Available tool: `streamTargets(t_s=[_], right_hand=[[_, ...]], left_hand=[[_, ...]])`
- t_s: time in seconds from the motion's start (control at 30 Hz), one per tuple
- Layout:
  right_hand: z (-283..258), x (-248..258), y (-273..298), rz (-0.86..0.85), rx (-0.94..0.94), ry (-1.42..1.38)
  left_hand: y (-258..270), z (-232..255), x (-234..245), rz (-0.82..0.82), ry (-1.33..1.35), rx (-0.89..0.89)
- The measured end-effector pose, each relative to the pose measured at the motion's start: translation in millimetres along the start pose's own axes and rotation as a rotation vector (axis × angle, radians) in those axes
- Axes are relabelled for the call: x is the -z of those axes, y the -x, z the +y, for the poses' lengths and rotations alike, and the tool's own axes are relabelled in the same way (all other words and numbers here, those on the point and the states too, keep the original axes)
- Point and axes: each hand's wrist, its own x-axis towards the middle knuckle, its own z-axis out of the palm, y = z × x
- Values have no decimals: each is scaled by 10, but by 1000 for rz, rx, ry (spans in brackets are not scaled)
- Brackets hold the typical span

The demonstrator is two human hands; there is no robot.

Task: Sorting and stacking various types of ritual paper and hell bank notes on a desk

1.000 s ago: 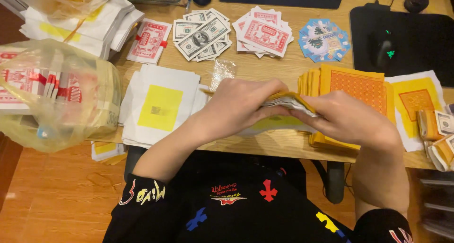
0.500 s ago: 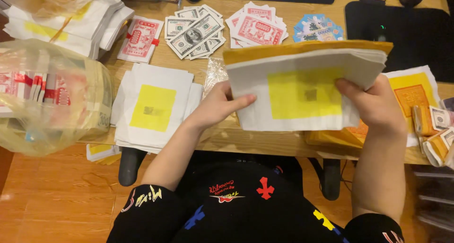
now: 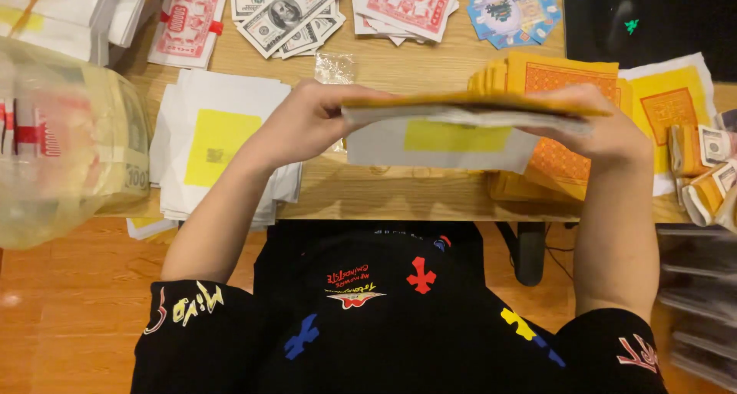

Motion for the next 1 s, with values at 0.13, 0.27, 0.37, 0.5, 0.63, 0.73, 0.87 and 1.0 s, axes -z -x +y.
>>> streamTargets(t_s=[0.13,0.27,0.37,0.5,0.63,0.73,0.87,1.0], right_hand=[[-58,14,-77,-173,87,-220],[34,81,-140,-195,217,-143],[-199,176,-196,-194,176,-141],[-576,314,-365,-389,63,-284],[-731,141,-858,-638,210,-127],[-902,40,-1057,-535,-58,132],[-800,116,-1160,-223,-254,-110],[-75,324,-1351,200,-354,89]], left_hand=[[62,-57,113,-137,91,-147],[89,46,169,-212,192,-163],[168,121,203,-312,252,-28],[352,37,6,-604,682,-110],[119,103,-681,-391,343,212],[9,-60,-970,-270,959,387],[88,-281,-958,13,1116,494],[103,-360,-729,283,1075,563]])
